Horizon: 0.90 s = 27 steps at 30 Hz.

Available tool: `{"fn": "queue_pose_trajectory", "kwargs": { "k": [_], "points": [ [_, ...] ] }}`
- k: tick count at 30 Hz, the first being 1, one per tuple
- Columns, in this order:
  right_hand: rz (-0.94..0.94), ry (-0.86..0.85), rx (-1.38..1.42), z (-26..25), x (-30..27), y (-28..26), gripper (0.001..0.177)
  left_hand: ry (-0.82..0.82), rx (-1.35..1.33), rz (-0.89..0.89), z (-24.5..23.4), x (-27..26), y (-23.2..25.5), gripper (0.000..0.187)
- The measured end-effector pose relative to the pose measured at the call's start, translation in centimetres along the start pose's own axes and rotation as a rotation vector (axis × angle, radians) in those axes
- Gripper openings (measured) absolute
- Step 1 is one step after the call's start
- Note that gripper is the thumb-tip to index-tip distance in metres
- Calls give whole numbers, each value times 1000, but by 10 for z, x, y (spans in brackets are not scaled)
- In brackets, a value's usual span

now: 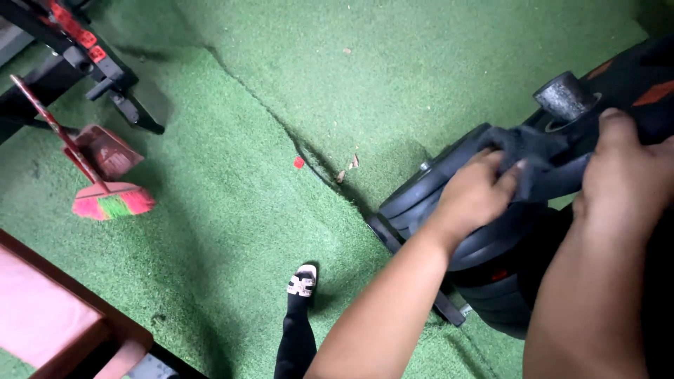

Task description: Wiping down and cleaning weight plates on a rack in a gym setting.

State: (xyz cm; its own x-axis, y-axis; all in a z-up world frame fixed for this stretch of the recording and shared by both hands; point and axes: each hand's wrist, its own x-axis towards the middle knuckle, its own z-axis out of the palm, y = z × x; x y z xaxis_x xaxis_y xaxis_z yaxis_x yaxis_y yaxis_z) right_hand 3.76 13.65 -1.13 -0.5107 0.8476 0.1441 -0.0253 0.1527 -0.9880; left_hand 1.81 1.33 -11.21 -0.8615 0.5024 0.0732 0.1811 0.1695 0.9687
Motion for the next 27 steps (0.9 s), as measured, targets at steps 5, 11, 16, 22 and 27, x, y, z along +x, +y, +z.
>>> {"fn": "queue_pose_trajectory", "kwargs": {
  "k": [5,11,16,22,27],
  "points": [
    [-703,-94,-296,-25,0,67,86,-151,-172,-351,8,10,-29,36],
    [-390,-121,39,-18,-36,90,94,-81,305,-159,17,32,-44,32],
    [-362,-80,-33,-11,-53,83,83,69,11,111,-11,27,7,40],
    [-264,-138,70,-3,-99,39,82,121,-98,-66,-53,6,47,70],
    [-241,-255,168,-8,-125,16,97,260,169,165,-53,5,59,51]
  ]
}}
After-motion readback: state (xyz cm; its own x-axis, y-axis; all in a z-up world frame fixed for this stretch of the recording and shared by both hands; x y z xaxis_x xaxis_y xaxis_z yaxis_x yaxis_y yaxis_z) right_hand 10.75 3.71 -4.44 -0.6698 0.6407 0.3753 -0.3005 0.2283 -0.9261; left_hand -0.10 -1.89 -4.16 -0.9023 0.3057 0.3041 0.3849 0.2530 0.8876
